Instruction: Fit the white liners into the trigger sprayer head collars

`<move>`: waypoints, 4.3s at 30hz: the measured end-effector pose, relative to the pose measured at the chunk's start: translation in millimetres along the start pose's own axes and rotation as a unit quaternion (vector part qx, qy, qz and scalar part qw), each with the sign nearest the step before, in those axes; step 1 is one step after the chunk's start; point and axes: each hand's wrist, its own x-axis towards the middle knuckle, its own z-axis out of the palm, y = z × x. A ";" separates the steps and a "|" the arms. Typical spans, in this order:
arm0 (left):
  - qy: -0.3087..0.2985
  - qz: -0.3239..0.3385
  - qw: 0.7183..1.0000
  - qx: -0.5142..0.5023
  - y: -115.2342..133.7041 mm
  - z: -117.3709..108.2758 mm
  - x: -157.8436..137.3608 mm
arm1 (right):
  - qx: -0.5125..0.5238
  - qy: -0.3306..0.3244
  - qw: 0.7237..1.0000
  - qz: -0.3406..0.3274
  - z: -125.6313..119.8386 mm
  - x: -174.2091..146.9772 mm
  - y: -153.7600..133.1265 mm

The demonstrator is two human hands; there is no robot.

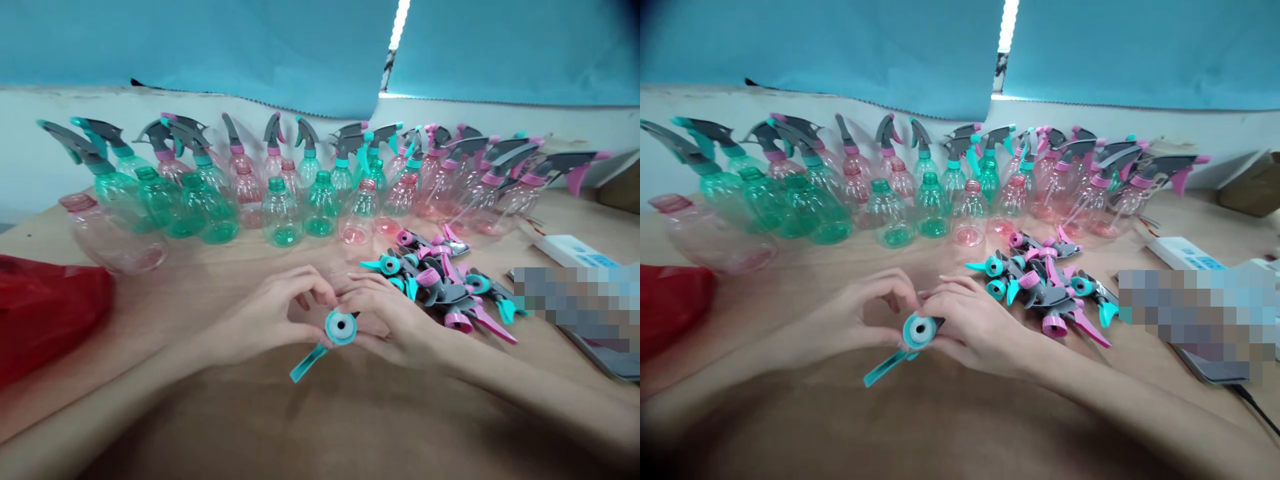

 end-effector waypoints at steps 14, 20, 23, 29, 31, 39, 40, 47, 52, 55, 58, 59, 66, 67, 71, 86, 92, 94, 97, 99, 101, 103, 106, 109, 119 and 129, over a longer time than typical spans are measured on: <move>0.083 -0.048 0.991 -0.090 -36.6 33.9 5.8 | -0.069 0.089 0.993 0.028 23.5 -1.8 18.2; 0.235 0.012 0.972 0.010 -38.1 38.2 -6.3 | -0.024 0.089 0.996 0.018 10.8 8.0 7.3; 0.259 0.034 0.963 0.073 -33.4 41.2 -8.9 | -0.017 0.066 0.998 0.014 5.6 10.3 -1.5; 0.267 0.071 0.945 0.177 -30.8 43.4 -11.3 | -0.013 -0.004 0.997 0.080 0.5 13.1 -17.0; 0.263 0.078 0.943 0.187 -31.7 43.4 -12.7 | -0.007 -0.017 0.994 0.109 -1.0 14.6 -22.2; 0.255 0.094 0.941 0.201 -31.5 44.8 -14.4 | 0.013 -0.072 0.982 0.175 -3.6 15.6 -39.4; 0.254 0.096 0.941 0.201 -31.2 44.9 -14.0 | 0.022 -0.079 0.980 0.180 -4.1 15.6 -39.7; 0.244 0.112 0.948 0.169 -29.9 44.0 -12.0 | 0.101 -0.077 0.977 0.172 -11.7 19.7 -25.9; 0.235 0.115 0.954 0.144 -30.9 44.4 -10.3 | 0.026 -0.058 0.992 0.111 -10.5 19.6 -16.3; 0.246 0.119 0.954 0.122 -30.4 44.6 -8.1 | 0.004 -0.061 0.995 0.083 -8.8 19.2 -12.8; 0.253 0.124 0.954 0.103 -29.4 44.4 -6.4 | -0.001 -0.060 0.997 0.057 -8.9 19.6 -8.5; 0.247 0.123 0.956 0.100 -29.3 44.3 -6.1 | -0.013 -0.058 0.997 0.046 -9.4 19.9 -7.0; 0.213 0.095 0.970 0.073 -32.0 43.1 -4.5 | -0.137 -0.057 0.989 0.008 -15.4 21.1 -6.7; 0.216 0.093 0.969 0.070 -32.5 43.3 -4.4 | -0.138 -0.059 0.989 0.011 -15.7 21.1 -8.6; 0.207 0.100 0.971 0.065 -33.5 44.5 -5.8 | -0.053 -0.077 0.993 0.073 -15.0 20.3 -14.8; -0.076 -0.089 0.988 -0.100 -35.1 34.0 0.5 | 0.082 -0.215 0.960 0.160 -25.7 25.0 -5.5; -0.095 -0.088 0.986 -0.109 -36.5 32.9 0.9 | 0.069 -0.217 0.959 0.166 -24.3 24.8 -9.5; -0.095 -0.084 0.986 -0.108 -36.4 33.2 0.8 | 0.066 -0.209 0.961 0.166 -23.1 23.9 -10.3; -0.084 -0.095 0.986 -0.105 -35.3 33.4 1.2 | 0.060 -0.196 0.967 0.152 -23.1 23.5 -11.7; -0.080 -0.098 0.986 -0.107 -34.3 33.4 1.5 | 0.054 -0.204 0.965 0.154 -25.0 24.0 -12.8; -0.083 -0.093 0.986 -0.110 -33.7 33.5 1.3 | 0.049 -0.215 0.962 0.159 -27.9 24.5 -13.9; -0.085 -0.088 0.986 -0.112 -33.5 33.8 0.7 | 0.044 -0.224 0.960 0.163 -30.4 24.5 -15.4; -0.072 -0.086 0.988 -0.104 -33.1 34.8 -0.5 | 0.040 -0.230 0.955 0.183 -32.1 22.9 -18.3; -0.065 -0.085 0.991 -0.083 -30.3 36.1 -1.2 | 0.060 -0.234 0.944 0.224 -32.7 20.5 -21.3; -0.054 -0.061 0.995 -0.061 -25.8 39.3 -3.3 | 0.159 -0.245 0.904 0.312 -32.8 21.1 -16.5; -0.017 -0.027 0.998 -0.047 -24.2 42.9 -4.1 | 0.125 -0.222 0.909 0.330 -31.7 19.8 -24.7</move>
